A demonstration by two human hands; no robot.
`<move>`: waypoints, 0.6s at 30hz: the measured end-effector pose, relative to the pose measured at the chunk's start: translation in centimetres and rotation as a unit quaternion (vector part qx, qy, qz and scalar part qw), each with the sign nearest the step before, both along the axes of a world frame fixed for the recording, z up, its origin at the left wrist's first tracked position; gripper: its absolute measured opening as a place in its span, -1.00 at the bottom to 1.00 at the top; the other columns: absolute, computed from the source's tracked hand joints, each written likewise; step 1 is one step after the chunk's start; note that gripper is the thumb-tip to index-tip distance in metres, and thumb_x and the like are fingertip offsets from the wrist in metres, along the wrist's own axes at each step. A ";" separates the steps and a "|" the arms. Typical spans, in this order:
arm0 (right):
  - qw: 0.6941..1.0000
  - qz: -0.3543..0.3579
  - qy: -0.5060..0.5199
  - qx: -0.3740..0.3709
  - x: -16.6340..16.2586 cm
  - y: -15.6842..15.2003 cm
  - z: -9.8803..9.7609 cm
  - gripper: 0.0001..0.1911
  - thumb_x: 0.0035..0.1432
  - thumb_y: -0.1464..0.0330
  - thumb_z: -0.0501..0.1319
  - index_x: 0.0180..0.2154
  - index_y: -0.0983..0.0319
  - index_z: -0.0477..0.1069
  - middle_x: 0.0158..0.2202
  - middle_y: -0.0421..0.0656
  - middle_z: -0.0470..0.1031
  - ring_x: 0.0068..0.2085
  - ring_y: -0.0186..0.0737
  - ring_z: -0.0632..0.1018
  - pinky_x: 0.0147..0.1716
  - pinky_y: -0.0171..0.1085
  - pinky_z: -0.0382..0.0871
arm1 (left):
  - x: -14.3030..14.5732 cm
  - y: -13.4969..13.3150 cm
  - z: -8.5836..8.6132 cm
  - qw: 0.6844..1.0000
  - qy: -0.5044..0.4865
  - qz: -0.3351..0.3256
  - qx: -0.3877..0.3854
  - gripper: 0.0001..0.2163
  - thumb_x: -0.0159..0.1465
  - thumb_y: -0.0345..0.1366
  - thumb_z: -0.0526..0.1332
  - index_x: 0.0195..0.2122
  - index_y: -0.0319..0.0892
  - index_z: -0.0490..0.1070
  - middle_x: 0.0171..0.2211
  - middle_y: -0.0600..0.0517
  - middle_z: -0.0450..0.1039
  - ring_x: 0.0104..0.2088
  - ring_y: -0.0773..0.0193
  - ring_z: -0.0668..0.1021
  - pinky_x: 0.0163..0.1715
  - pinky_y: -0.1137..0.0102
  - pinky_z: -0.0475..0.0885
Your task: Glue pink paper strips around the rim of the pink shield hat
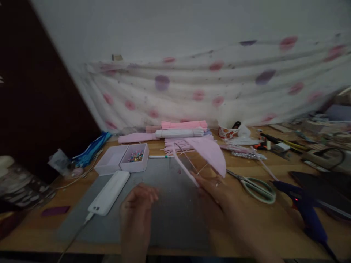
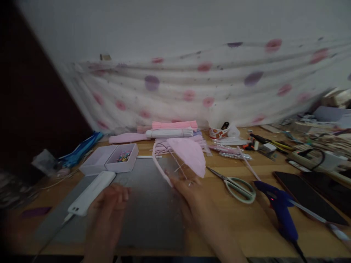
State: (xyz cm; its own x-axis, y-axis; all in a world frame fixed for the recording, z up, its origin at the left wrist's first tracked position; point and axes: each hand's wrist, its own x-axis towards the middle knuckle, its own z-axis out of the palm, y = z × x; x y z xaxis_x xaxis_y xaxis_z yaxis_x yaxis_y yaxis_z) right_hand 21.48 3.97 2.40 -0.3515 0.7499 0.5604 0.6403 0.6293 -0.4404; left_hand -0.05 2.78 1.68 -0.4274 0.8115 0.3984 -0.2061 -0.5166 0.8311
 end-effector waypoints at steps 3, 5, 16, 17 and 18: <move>0.993 0.030 -0.102 0.053 -2.2 -0.2 -1.4 -0.47 0.22 0.62 0.05 0.16 0.17 0.41 -0.28 -0.06 0.63 -0.26 -0.09 0.60 -0.12 -0.09 0.42 | 1.0 -0.3 1.2 0.987 -0.132 -0.065 -0.067 -0.68 0.03 -0.03 0.47 -0.59 -0.17 0.48 -0.63 0.13 0.41 -0.57 0.42 0.48 -0.46 0.49 0.49; 0.985 0.055 -0.146 0.074 -3.2 0.1 -2.7 -0.48 0.18 0.66 0.08 0.10 0.20 0.46 -0.36 -0.08 0.61 -0.32 -0.09 0.59 -0.18 -0.09 0.41 | 1.6 -0.6 1.7 0.974 -0.184 -0.084 -0.105 -0.70 0.02 -0.03 0.47 -0.49 -0.18 0.58 -0.54 0.07 0.53 -0.51 0.39 0.55 -0.42 0.49 0.52; 0.991 -0.041 0.129 0.024 -2.6 -2.5 -0.4 -0.89 0.26 0.42 0.19 -0.26 0.20 0.50 -0.42 -0.19 0.60 -0.42 -0.27 0.60 -0.44 -0.34 0.42 | 2.9 -2.5 -0.2 0.946 -0.083 -0.288 -0.124 -0.50 0.32 0.16 0.04 -0.01 -0.02 0.58 0.13 -0.08 0.50 0.16 0.01 0.50 0.26 0.09 0.29; 0.986 -0.044 0.161 0.025 -2.9 -3.1 0.4 -0.90 0.26 0.40 0.20 -0.27 0.19 0.50 -0.43 -0.20 0.60 -0.42 -0.28 0.60 -0.43 -0.35 0.43 | 3.0 -2.8 -0.4 0.954 -0.041 -0.272 -0.118 -0.49 0.35 0.15 -0.03 0.03 0.00 0.55 0.16 -0.06 0.47 0.20 0.01 0.46 0.28 0.06 0.24; 0.983 -0.044 0.180 0.019 -3.1 -3.6 1.2 -0.90 0.26 0.38 0.20 -0.26 0.18 0.51 -0.42 -0.20 0.60 -0.42 -0.29 0.60 -0.42 -0.36 0.44 | 3.2 -3.1 -0.6 0.960 0.010 -0.255 -0.111 -0.50 0.38 0.11 -0.07 0.07 0.01 0.52 0.19 -0.03 0.44 0.23 0.01 0.43 0.30 0.05 0.21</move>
State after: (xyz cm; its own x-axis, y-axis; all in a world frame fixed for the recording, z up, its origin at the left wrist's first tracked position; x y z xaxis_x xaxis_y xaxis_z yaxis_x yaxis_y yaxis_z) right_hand 18.38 0.36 3.55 -0.0603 0.7442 0.6652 0.5006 0.5991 -0.6248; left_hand 3.17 -0.28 1.07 0.0551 0.9793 0.1948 -0.3684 -0.1614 0.9156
